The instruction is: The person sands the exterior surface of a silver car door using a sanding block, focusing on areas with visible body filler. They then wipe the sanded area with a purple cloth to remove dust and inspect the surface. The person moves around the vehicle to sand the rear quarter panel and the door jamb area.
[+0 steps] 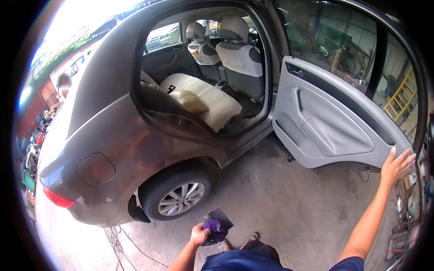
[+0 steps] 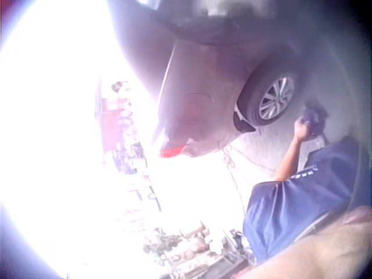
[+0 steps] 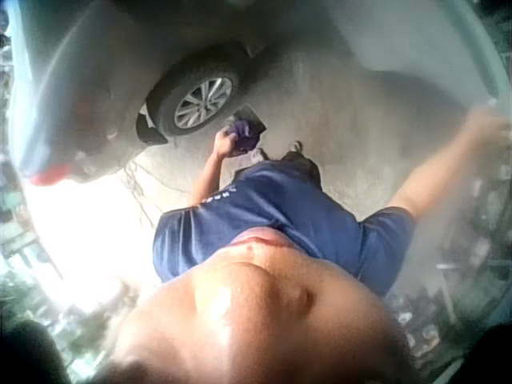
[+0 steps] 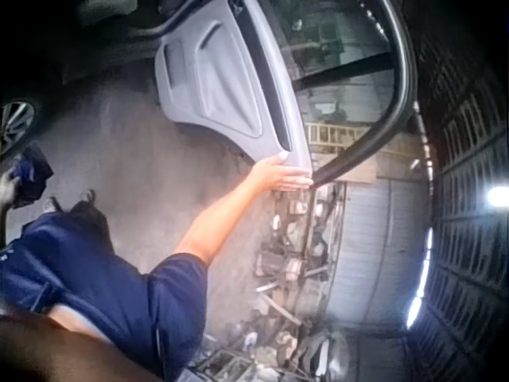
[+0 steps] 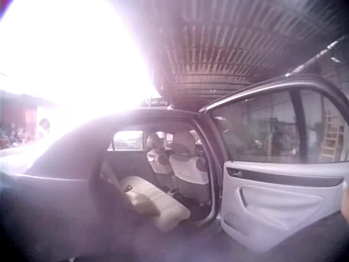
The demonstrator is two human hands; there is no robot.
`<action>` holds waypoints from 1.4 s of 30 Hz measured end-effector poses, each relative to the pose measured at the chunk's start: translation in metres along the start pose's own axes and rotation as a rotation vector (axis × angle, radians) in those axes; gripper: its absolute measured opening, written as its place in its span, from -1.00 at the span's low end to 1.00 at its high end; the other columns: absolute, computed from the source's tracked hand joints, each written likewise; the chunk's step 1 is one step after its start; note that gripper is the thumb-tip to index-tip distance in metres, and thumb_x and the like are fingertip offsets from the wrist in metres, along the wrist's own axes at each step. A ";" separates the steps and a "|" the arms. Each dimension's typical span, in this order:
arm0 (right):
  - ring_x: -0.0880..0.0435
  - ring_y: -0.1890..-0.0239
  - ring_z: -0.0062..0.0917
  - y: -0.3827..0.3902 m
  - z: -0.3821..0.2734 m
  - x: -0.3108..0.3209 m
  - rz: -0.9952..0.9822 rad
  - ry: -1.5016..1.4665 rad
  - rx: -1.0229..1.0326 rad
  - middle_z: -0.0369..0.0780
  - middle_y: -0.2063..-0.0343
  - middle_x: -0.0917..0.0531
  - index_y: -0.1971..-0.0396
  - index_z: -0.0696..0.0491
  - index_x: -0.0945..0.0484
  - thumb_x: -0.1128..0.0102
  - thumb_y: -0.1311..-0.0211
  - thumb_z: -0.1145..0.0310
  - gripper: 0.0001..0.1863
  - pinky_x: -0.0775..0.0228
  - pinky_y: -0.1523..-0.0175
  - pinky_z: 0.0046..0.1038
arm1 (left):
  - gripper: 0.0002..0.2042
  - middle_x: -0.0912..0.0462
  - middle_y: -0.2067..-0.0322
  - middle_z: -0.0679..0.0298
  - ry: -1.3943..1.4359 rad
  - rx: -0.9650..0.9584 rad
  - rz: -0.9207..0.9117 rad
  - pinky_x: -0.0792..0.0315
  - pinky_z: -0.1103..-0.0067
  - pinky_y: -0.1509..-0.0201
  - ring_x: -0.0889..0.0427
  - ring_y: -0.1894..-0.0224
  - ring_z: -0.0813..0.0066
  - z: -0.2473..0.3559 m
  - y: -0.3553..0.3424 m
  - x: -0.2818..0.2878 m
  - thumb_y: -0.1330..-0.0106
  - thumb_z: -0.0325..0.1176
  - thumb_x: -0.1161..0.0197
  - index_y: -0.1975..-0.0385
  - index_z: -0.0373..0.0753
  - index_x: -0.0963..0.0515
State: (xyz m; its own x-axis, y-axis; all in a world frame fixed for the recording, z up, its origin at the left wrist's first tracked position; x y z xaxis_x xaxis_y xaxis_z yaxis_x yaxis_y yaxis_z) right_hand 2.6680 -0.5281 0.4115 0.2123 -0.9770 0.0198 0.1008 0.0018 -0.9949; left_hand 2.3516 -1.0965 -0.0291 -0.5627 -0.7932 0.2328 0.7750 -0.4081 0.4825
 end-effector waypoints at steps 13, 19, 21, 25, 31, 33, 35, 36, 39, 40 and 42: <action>-0.23 -0.38 -0.24 0.353 -0.291 0.078 -2.227 -1.669 -0.408 0.07 -0.32 -0.25 -0.37 0.21 -0.06 -0.23 -0.26 0.00 -0.12 -0.11 -0.41 -0.27 | -0.71 -0.56 0.30 0.25 0.002 -0.248 -0.568 -0.44 0.57 0.11 -0.55 0.21 0.47 0.146 -0.114 -0.105 0.10 -0.58 -0.16 0.29 -0.40 -0.58; -0.47 -0.11 -0.54 0.387 -0.363 0.070 -2.713 -1.803 -0.688 -0.23 -0.04 -0.58 -0.16 0.20 -0.44 -0.29 -0.25 0.32 -0.49 -0.28 -0.25 -0.42 | -0.68 -0.59 0.25 0.25 0.108 0.016 -0.769 -0.44 0.57 0.09 -0.56 0.20 0.48 0.138 -0.170 -0.125 0.07 -0.58 -0.13 0.23 -0.40 -0.57; -0.51 -0.05 -0.57 0.403 -0.377 0.045 -2.687 -1.756 -0.653 -0.27 0.02 -0.62 -0.09 0.20 -0.49 -0.26 -0.24 0.37 -0.56 -0.30 -0.21 -0.44 | -0.64 -0.61 0.21 0.26 0.142 0.052 -0.814 -0.44 0.58 0.04 -0.58 0.17 0.47 0.127 -0.198 -0.135 0.05 -0.55 -0.11 0.17 -0.39 -0.56; -0.57 0.08 -0.59 0.456 -0.402 -0.022 -2.647 -1.337 -0.750 -0.27 0.11 -0.65 -0.03 0.19 -0.52 -0.19 -0.21 0.46 -0.63 -0.40 -0.08 -0.45 | -0.65 -0.62 0.26 0.29 0.195 -0.104 -0.674 -0.43 0.60 0.04 -0.57 0.19 0.49 0.117 -0.262 -0.148 0.05 -0.56 -0.11 0.17 -0.37 -0.56; -0.64 0.08 -0.41 0.517 -0.439 -0.126 -2.415 -0.994 -0.626 -0.08 0.14 -0.67 0.00 0.25 -0.52 -0.22 -0.15 0.39 -0.59 -0.42 -0.05 -0.40 | -0.61 -0.62 0.20 0.22 0.309 0.302 -0.594 -0.42 0.58 -0.04 -0.57 0.14 0.44 0.049 -0.336 -0.151 0.00 -0.57 -0.14 0.08 -0.39 -0.50; -0.61 -0.03 -0.15 0.551 -0.461 -0.156 -2.249 -0.909 -0.394 0.09 0.07 -0.63 -0.12 0.20 -0.44 -0.18 -0.14 0.37 -0.49 -0.39 -0.13 -0.29 | -0.50 -0.62 0.15 0.07 0.117 0.289 -0.550 -0.42 0.51 -0.10 -0.58 0.07 0.30 -0.019 -0.346 -0.136 0.00 -0.49 -0.24 -0.03 -0.46 -0.45; -0.56 -0.09 -0.10 0.573 -0.500 -0.188 -2.294 -0.916 -0.312 0.10 0.01 -0.59 -0.23 0.12 -0.35 -0.12 -0.13 0.44 -0.41 -0.36 -0.18 -0.27 | -0.42 -0.61 0.12 -0.02 -0.001 0.351 -0.469 -0.42 0.47 -0.13 -0.58 0.02 0.23 -0.056 -0.342 -0.126 0.02 -0.44 -0.29 -0.08 -0.49 -0.41; -0.54 -0.12 -0.08 0.582 -0.517 -0.207 -2.311 -0.905 -0.280 0.11 -0.02 -0.57 -0.28 0.08 -0.31 -0.09 -0.12 0.48 -0.37 -0.34 -0.21 -0.25 | -0.38 -0.61 0.10 -0.06 -0.062 0.380 -0.445 -0.42 0.45 -0.14 -0.57 -0.01 0.19 -0.069 -0.344 -0.126 0.03 -0.41 -0.32 -0.11 -0.50 -0.40; -0.53 -0.06 0.02 0.604 -0.566 -0.254 -2.130 -0.981 -0.041 0.12 -0.02 -0.55 -0.40 -0.01 -0.09 -0.01 -0.11 0.52 -0.24 -0.38 -0.16 -0.18 | -0.31 -0.57 0.04 -0.19 -0.207 0.398 -0.413 -0.43 0.39 -0.15 -0.56 -0.07 0.03 -0.098 -0.339 -0.125 0.03 -0.32 -0.36 -0.15 -0.53 -0.35; -0.57 0.01 0.03 0.610 -0.575 -0.269 -2.047 -0.970 0.083 0.11 0.03 -0.57 -0.42 -0.01 -0.01 -0.02 -0.14 0.50 -0.21 -0.41 -0.11 -0.14 | -0.30 -0.57 0.04 -0.21 -0.274 0.381 -0.410 -0.43 0.39 -0.15 -0.56 -0.07 -0.01 -0.104 -0.341 -0.130 0.02 -0.30 -0.37 -0.14 -0.54 -0.35; -0.60 0.09 -0.01 0.614 -0.604 -0.294 -2.047 -0.896 0.204 0.09 0.09 -0.59 -0.44 -0.03 0.08 -0.05 -0.15 0.48 -0.16 -0.44 -0.06 -0.14 | -0.43 -0.63 0.13 0.09 -0.271 0.454 -0.358 -0.43 0.52 -0.11 -0.58 0.05 0.32 -0.083 -0.349 -0.145 0.07 -0.44 -0.22 -0.05 -0.52 -0.44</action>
State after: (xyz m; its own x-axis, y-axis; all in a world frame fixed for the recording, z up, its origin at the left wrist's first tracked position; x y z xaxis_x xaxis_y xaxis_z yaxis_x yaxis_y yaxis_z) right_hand 2.0801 -0.3686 -0.2651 -0.0348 0.6319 0.7743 0.7460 -0.4991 0.4408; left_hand 2.1870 -0.8762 -0.3008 -0.8629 -0.4768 0.1677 0.3603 -0.3476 0.8657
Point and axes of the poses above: each hand's wrist, its own y-axis away from the middle knuckle, its own x-axis out of the back of the hand, z = x × y, the point moved 4 cm from there along -y, towards the middle knuckle
